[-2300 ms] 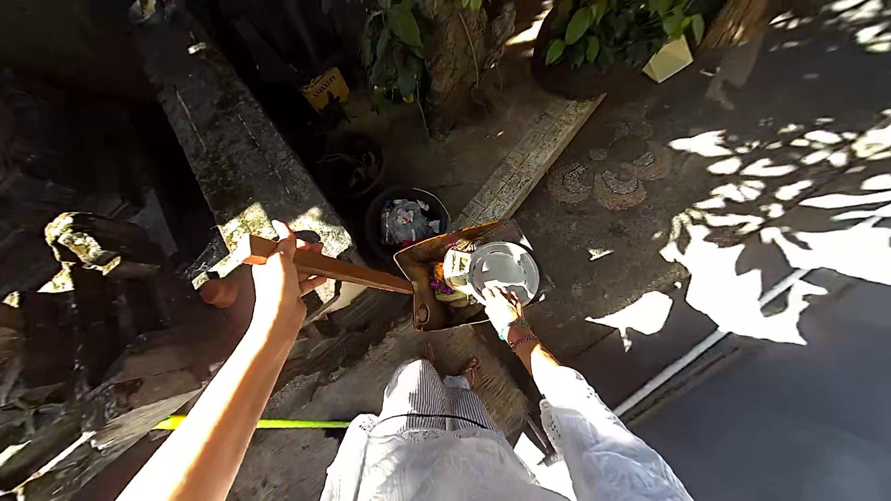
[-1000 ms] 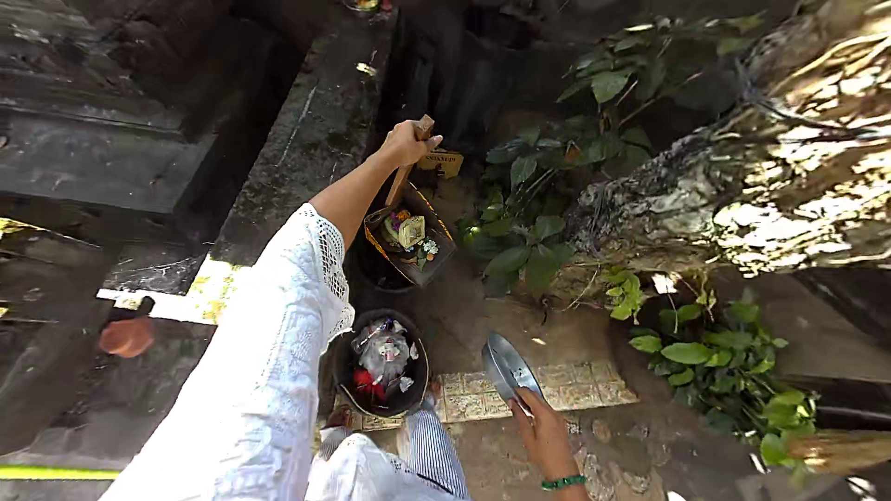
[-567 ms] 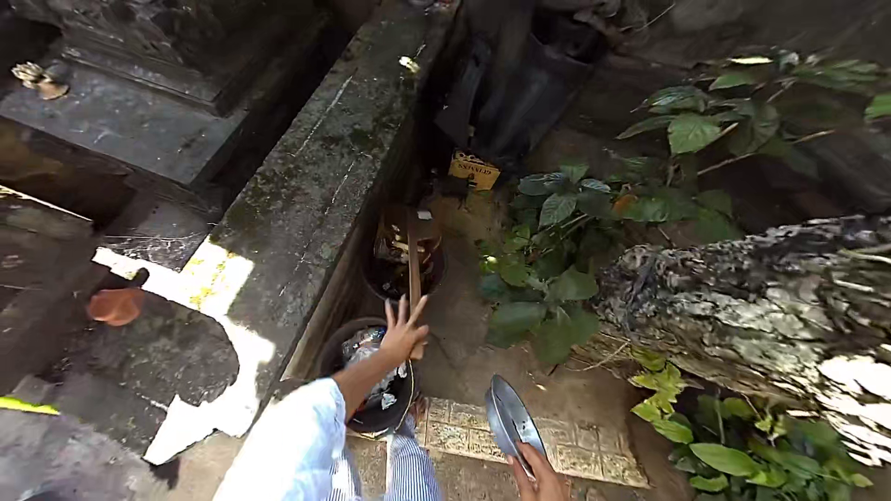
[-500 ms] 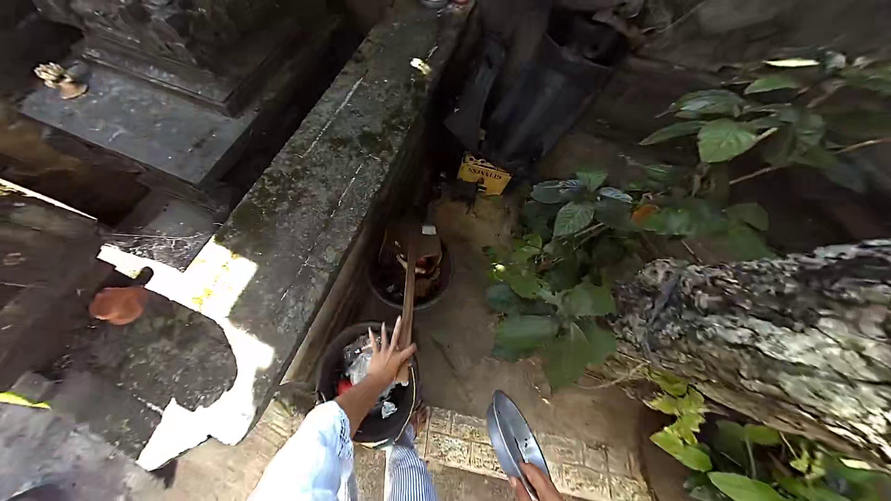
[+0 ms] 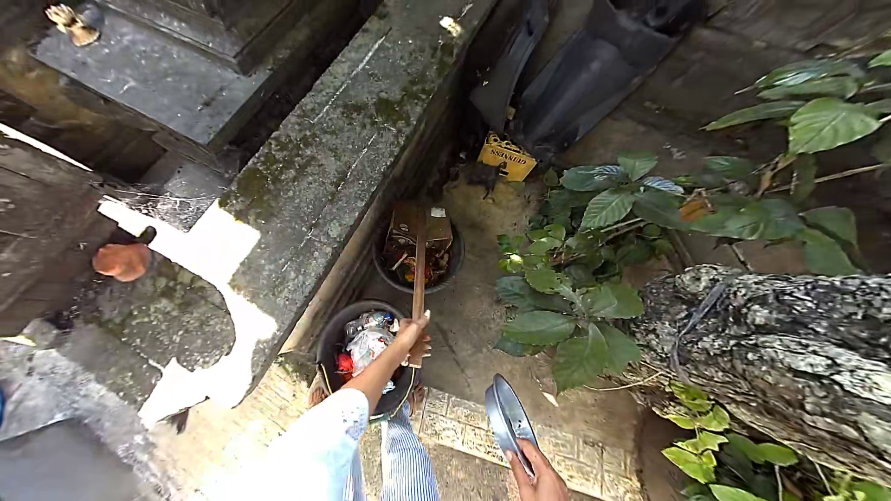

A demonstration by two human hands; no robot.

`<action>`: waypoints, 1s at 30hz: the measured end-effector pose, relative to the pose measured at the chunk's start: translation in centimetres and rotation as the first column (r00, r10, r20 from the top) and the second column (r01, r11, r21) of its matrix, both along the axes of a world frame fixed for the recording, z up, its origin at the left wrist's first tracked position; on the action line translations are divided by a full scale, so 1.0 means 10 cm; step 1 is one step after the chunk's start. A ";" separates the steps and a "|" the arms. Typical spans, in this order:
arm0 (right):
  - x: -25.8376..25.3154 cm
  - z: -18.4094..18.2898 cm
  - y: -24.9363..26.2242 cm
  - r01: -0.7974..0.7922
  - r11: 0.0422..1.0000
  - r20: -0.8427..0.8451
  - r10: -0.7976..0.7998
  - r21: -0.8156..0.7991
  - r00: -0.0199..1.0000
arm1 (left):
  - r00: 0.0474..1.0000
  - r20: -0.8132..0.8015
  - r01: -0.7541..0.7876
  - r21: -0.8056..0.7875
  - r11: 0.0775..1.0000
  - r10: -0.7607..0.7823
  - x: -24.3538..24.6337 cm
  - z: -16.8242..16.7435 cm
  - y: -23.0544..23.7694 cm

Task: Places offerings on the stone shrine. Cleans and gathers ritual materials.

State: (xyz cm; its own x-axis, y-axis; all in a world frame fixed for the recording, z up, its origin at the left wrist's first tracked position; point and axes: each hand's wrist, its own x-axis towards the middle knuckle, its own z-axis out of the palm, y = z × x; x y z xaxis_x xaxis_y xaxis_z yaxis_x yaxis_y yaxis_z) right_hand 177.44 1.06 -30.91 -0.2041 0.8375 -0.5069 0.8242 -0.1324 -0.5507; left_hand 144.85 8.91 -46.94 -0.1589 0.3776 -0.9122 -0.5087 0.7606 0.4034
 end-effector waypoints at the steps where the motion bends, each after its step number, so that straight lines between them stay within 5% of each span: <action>1: -0.04 -0.03 0.01 -0.005 1.000 -0.009 0.005 0.007 1.000 | 0.996 -0.076 0.033 -0.018 0.999 -0.035 0.08 -0.07 0.05; 4: -0.13 0.03 -0.01 -0.019 1.000 -0.022 0.019 0.006 1.000 | 0.957 -0.252 0.145 -0.017 0.989 -0.144 0.15 0.01 -0.09; 7: -0.13 0.07 -0.06 -0.011 1.000 -0.035 0.011 0.017 0.999 | 0.937 -0.310 0.196 0.081 0.977 -0.162 0.19 0.30 -0.69; 10: -0.15 0.02 -0.14 -0.005 0.999 -0.007 0.004 -0.037 1.000 | 0.886 -0.395 0.288 0.055 0.956 -0.244 0.06 0.24 -1.21; 13: -0.32 0.10 -0.09 0.012 1.000 0.002 -0.012 -0.024 1.000 | 0.851 -0.422 0.374 0.070 0.925 -0.312 -0.27 0.45 -0.93; 21: -0.60 0.44 -0.08 0.140 0.983 -0.053 -0.135 0.119 0.989 | 0.999 0.011 0.044 0.277 0.960 -0.049 -0.42 1.43 -0.87; 24: -0.62 0.53 -0.02 0.160 0.978 -0.070 -0.152 0.136 0.986 | 0.996 -0.030 0.091 0.301 0.949 -0.086 -0.44 1.36 -1.01; 26: -0.56 0.51 0.04 0.154 0.980 -0.085 -0.144 0.128 0.986 | 0.969 -0.175 0.220 0.296 0.929 -0.174 -0.38 1.02 -1.11; 30: -0.36 0.30 0.32 0.064 0.995 -0.119 -0.055 0.073 0.991 | 0.794 -0.435 0.518 0.121 0.847 -0.424 -0.29 0.32 -1.04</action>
